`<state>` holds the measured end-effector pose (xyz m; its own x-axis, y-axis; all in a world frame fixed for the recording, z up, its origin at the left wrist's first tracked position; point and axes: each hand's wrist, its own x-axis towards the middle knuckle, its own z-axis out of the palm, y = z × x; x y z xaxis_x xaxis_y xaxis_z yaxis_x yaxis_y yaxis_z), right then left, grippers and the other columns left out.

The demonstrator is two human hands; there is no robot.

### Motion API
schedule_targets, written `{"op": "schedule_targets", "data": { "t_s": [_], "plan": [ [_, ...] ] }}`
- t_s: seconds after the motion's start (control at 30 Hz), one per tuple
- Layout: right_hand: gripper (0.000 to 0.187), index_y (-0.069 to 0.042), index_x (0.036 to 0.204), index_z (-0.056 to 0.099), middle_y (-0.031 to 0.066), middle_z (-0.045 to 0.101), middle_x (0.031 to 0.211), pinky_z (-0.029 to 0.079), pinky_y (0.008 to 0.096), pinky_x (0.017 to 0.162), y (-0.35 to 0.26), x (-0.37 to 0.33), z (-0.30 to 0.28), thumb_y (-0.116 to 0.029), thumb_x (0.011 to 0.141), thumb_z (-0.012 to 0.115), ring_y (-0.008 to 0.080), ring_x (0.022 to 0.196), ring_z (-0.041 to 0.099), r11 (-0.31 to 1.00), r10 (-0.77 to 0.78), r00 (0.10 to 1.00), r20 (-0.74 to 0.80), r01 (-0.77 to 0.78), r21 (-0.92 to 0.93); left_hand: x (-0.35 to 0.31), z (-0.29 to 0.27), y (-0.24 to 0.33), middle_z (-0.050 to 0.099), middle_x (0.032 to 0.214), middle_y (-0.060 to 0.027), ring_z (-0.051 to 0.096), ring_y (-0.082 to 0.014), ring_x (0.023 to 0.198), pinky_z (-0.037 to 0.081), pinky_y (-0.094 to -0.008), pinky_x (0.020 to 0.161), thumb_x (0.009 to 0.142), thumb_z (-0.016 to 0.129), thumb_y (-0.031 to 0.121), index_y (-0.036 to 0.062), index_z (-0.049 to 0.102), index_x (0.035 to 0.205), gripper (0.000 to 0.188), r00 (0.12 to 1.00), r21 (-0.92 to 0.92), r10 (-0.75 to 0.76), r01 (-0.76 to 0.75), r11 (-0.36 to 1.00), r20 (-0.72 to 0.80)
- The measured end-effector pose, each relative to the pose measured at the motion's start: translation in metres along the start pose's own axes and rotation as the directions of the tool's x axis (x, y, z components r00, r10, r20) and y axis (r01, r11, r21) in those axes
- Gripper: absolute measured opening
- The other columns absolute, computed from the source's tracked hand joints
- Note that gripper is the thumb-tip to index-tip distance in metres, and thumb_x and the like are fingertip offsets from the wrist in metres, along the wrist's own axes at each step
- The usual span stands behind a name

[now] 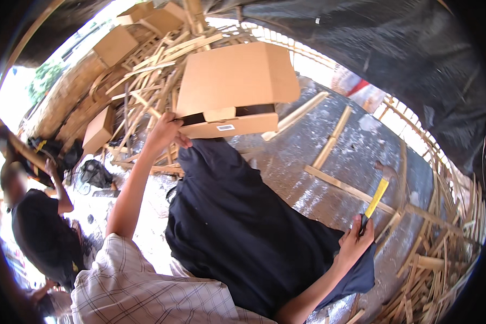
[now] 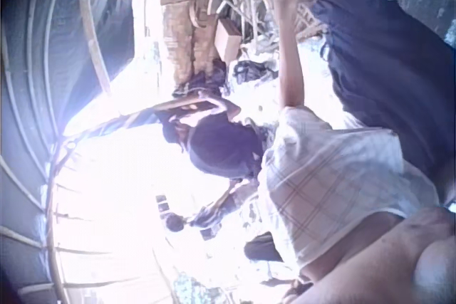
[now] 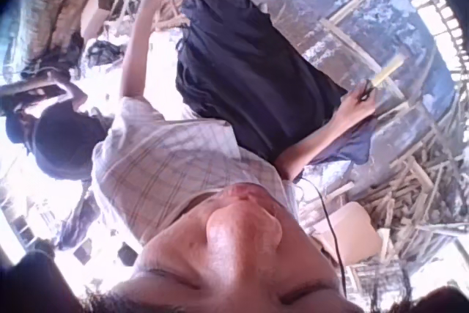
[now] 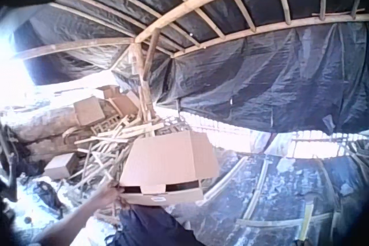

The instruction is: The person positions thin wood strips on a board and hammers small nails into them to secure them. They align each strip and use a hammer to drive nails through the wood.

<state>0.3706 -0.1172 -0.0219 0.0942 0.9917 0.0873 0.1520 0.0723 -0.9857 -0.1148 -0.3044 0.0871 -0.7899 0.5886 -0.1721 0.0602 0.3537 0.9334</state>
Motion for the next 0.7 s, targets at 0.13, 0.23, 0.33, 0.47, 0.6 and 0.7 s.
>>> {"op": "schedule_targets", "data": {
  "t_s": [0.13, 0.23, 0.33, 0.47, 0.6, 0.7],
  "plan": [
    [0.028, 0.005, 0.109, 0.062, -0.0026, 0.043, 0.063, 0.019, 0.0252, 0.038, 0.015, 0.001, 0.011, -0.023, 0.106, 0.067, 0.0034, 0.043, 0.032, 0.998, 0.049, 0.995, 0.088, -0.045, -0.042, -0.037, -0.090, -0.040, 0.068, 0.082, -0.0341, 0.076, -0.0402, 0.071, 0.066, -0.0440, 0.060, 0.106, 0.043, 0.010, -0.0131, 0.040, 0.122, 0.028, 0.965, -0.077, -0.009, -0.012, 0.997, -0.264],
    [0.026, 0.003, 0.104, 0.061, -0.0031, 0.042, 0.062, 0.019, 0.0248, 0.037, 0.023, 0.003, 0.017, -0.022, 0.106, 0.066, 0.0026, 0.044, 0.031, 0.996, 0.056, 0.991, 0.121, -0.047, -0.078, -0.065, -0.160, -0.076, 0.070, 0.088, -0.0345, 0.077, -0.0374, 0.073, 0.067, -0.0424, 0.062, 0.105, 0.040, 0.012, -0.0130, 0.042, 0.122, 0.030, 0.940, -0.034, -0.003, -0.009, 0.999, -0.342],
    [0.024, 0.000, 0.098, 0.058, -0.0037, 0.040, 0.061, 0.020, 0.0251, 0.038, 0.022, -0.001, 0.017, -0.021, 0.107, 0.064, 0.0025, 0.044, 0.031, 0.988, 0.081, 0.978, 0.192, -0.053, -0.143, -0.104, -0.216, -0.104, 0.072, 0.088, -0.0306, 0.077, -0.0332, 0.073, 0.068, -0.0377, 0.064, 0.103, 0.040, 0.016, -0.0160, 0.050, 0.118, 0.036, 0.907, -0.021, 0.002, -0.012, 1.000, -0.421],
    [0.024, -0.001, 0.096, 0.058, -0.0036, 0.040, 0.061, 0.022, 0.0249, 0.038, 0.026, -0.005, 0.027, -0.022, 0.108, 0.063, 0.0028, 0.044, 0.032, 0.985, 0.081, 0.970, 0.230, -0.042, -0.166, -0.138, -0.321, -0.158, 0.074, 0.093, -0.0234, 0.078, -0.0271, 0.075, 0.068, -0.0343, 0.065, 0.103, 0.046, 0.027, -0.0143, 0.056, 0.124, 0.048, 0.840, -0.049, -0.032, 0.006, 0.999, -0.542],
    [0.027, -0.001, 0.094, 0.058, -0.0026, 0.042, 0.063, 0.023, 0.0252, 0.038, 0.032, -0.003, 0.029, -0.024, 0.107, 0.064, 0.0031, 0.044, 0.033, 0.984, 0.119, 0.964, 0.236, -0.083, -0.155, -0.177, -0.461, -0.239, 0.070, 0.109, -0.0210, 0.076, -0.0276, 0.091, 0.067, -0.0357, 0.076, 0.106, 0.052, 0.040, -0.0033, 0.053, 0.131, 0.050, 0.784, -0.072, 0.009, -0.069, 0.995, -0.621],
    [0.028, 0.002, 0.092, 0.057, 0.0002, 0.046, 0.065, 0.026, 0.0276, 0.040, 0.030, -0.001, 0.026, -0.021, 0.105, 0.067, 0.0065, 0.046, 0.036, 0.983, 0.126, 0.973, 0.193, -0.096, -0.157, -0.171, -0.448, -0.282, 0.062, 0.094, -0.0168, 0.065, -0.0280, 0.087, 0.059, -0.0370, 0.079, 0.105, 0.059, 0.025, -0.0054, 0.056, 0.116, 0.033, 0.686, -0.319, -0.158, -0.113, 0.941, -0.710]
  ]
}}
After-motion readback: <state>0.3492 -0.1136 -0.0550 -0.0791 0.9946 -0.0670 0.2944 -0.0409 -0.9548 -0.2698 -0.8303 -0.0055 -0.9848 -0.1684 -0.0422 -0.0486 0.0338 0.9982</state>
